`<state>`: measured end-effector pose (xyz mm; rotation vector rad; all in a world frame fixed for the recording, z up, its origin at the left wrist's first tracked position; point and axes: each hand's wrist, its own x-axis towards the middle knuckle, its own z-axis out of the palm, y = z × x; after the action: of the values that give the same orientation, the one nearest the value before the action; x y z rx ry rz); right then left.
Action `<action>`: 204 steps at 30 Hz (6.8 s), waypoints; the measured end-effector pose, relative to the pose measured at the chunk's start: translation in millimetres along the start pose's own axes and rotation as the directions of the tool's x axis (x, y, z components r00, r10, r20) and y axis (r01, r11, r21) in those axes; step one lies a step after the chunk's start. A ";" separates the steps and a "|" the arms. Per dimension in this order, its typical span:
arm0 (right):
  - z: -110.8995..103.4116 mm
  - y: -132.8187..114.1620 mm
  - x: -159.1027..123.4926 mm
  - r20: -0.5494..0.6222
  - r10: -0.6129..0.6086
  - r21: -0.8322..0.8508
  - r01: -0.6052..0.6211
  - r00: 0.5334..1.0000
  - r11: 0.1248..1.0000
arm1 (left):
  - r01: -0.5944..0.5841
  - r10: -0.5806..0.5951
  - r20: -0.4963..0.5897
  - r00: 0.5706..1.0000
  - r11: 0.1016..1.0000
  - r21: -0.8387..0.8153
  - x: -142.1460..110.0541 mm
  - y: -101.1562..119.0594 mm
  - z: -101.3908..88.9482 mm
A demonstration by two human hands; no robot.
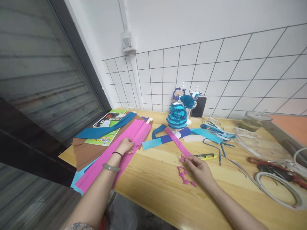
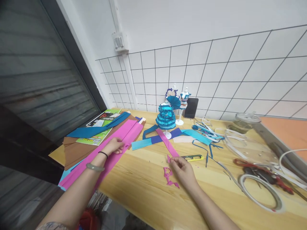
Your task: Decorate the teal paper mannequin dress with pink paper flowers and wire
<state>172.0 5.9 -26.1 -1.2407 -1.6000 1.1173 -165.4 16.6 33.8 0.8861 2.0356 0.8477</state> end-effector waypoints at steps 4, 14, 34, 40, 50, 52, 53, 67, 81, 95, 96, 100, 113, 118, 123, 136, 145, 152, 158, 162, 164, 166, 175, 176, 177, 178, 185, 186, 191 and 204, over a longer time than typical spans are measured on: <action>1.7 -1.7 -0.2 -0.027 -0.009 0.038 0.010 1.000 0.999 | -0.129 0.135 -0.107 0.985 0.990 0.065 -15.4 5.7 -7.1; 0.9 -0.1 -3.9 -0.104 -0.434 -0.261 0.396 0.895 0.880 | -0.035 0.366 0.594 0.716 0.870 -0.493 -108.9 13.5 141.3; -8.3 -6.7 -2.3 -0.038 -0.643 -0.543 0.524 0.765 0.656 | 0.135 0.326 0.460 0.826 0.678 -0.723 -126.6 29.7 181.7; -9.4 -12.9 -4.6 -0.026 -0.638 -0.565 0.515 0.769 0.644 | 0.120 0.391 0.431 0.813 0.611 -0.782 -128.5 31.4 189.5; -10.9 -20.0 -4.7 -0.178 -0.557 -0.281 0.501 0.811 0.819 | 0.108 0.408 0.391 0.825 0.565 -0.818 -125.3 46.9 186.9; -13.5 -24.0 -3.1 -0.235 -0.435 -0.083 0.428 0.869 0.900 | 0.083 0.411 0.387 0.825 0.590 -0.803 -126.0 50.8 184.9; -15.5 -26.4 -1.8 -0.255 -0.352 0.036 0.372 0.901 0.927 | 0.064 0.411 0.382 0.828 0.606 -0.793 -126.4 52.3 183.8; -37.4 -71.3 13.8 -0.028 -0.079 0.574 0.081 0.996 0.815 | -0.238 0.534 0.300 0.790 0.719 -0.653 -142.1 72.5 171.4; -25.8 -81.7 19.4 -0.069 0.018 0.648 0.031 0.997 0.761 | -0.260 0.532 0.215 0.819 0.678 -0.687 -147.1 63.4 151.6; -25.3 -96.2 11.2 -0.057 -0.059 0.532 0.080 0.997 0.843 | -0.226 0.518 0.210 0.829 0.655 -0.721 -146.2 75.2 152.9; -23.8 -96.1 11.1 -0.045 -0.067 0.532 0.081 0.997 0.843 | -0.244 0.530 0.209 0.822 0.658 -0.712 -146.4 75.2 152.8; -16.8 -96.0 11.5 -0.054 -0.047 0.560 0.069 0.997 0.825 | -0.308 0.564 0.205 0.800 0.679 -0.667 -146.1 73.4 150.3; -9.3 -93.5 12.5 -0.032 0.024 0.647 0.002 0.999 0.762 | -0.267 0.557 0.283 0.780 0.707 -0.655 -150.1 61.2 128.8; -16.4 -92.2 7.4 0.050 0.076 0.675 -0.090 0.996 0.733 | -0.199 0.525 0.285 0.802 0.685 -0.701 -151.3 61.9 129.4; -18.1 -90.4 0.3 0.057 0.021 0.567 -0.049 0.998 0.822 | -0.152 0.501 0.299 0.812 0.676 -0.721 -148.8 61.8 136.1; -19.4 -82.7 8.9 0.023 0.094 0.601 -0.089 0.995 0.794 | -0.138 0.484 0.333 0.809 0.707 -0.693 -144.6 65.9 145.8; -22.5 -80.7 9.1 0.070 0.105 0.641 -0.125 0.992 0.757 | -0.249 0.515 0.270 0.814 0.729 -0.638 -138.6 66.3 150.4; -19.0 -79.9 10.6 -0.008 0.047 0.521 -0.036 0.999 0.853 | -0.252 0.506 0.279 0.816 0.746 -0.616 -128.6 62.0 149.8; -13.9 -76.7 21.9 -0.057 0.016 0.475 0.013 0.998 0.880 | -0.251 0.521 0.314 0.794 0.751 -0.611 -120.0 58.7 145.9; -8.5 -76.4 31.5 -0.040 0.004 0.506 0.017 0.999 0.862 | -0.241 0.519 0.325 0.791 0.752 -0.613 -111.3 59.7 142.8; -5.4 -76.9 36.2 -0.034 0.000 0.505 0.017 0.999 0.863 | -0.261 0.524 0.299 0.798 0.747 -0.612 -105.6 61.3 141.6; -2.9 -77.7 40.9 -0.020 -0.004 0.507 0.013 1.000 0.862 | -0.285 0.527 0.270 0.806 0.745 -0.603 -101.0 64.2 139.5; -3.4 -85.2 55.7 0.042 -0.023 0.503 -0.002 0.999 0.864 | -0.283 0.499 0.258 0.827 0.768 -0.575 -90.9 75.5 130.6; -3.6 -85.9 55.9 0.051 -0.034 0.501 0.004 0.998 0.865 | -0.283 0.496 0.255 0.830 0.768 -0.574 -89.4 75.5 131.3; -3.7 -86.2 56.2 0.055 -0.046 0.496 0.013 0.997 0.868 | -0.288 0.500 0.253 0.828 0.767 -0.573 -88.0 75.3 132.3; -3.9 -86.2 56.6 0.049 -0.057 0.485 0.026 0.997 0.874 | -0.298 0.510 0.256 0.821 0.766 -0.569 -86.8 75.0 133.4; -25.6 -76.9 69.5 -0.023 -0.075 0.388 0.078 0.997 0.918 | -0.323 0.548 0.324 0.772 0.775 -0.543 -72.7 66.5 146.3; -32.4 -75.4 72.1 -0.046 -0.069 0.389 0.082 0.997 0.917 | -0.317 0.536 0.317 0.782 0.781 -0.538 -67.1 64.6 149.5; -61.3 -70.5 81.1 -0.152 -0.036 0.401 0.095 0.988 0.911 | -0.237 0.411 0.191 0.891 0.782 -0.577 -29.4 62.0 168.9; -75.3 -73.4 81.2 -0.163 -0.024 0.442 0.095 0.986 0.892 | -0.427 0.440 -0.070 0.895 0.804 -0.414 19.2 83.0 220.2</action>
<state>207.9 88.5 71.5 -0.9357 -1.1663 1.2338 31.5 135.8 -18.7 1.1181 1.5408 1.4522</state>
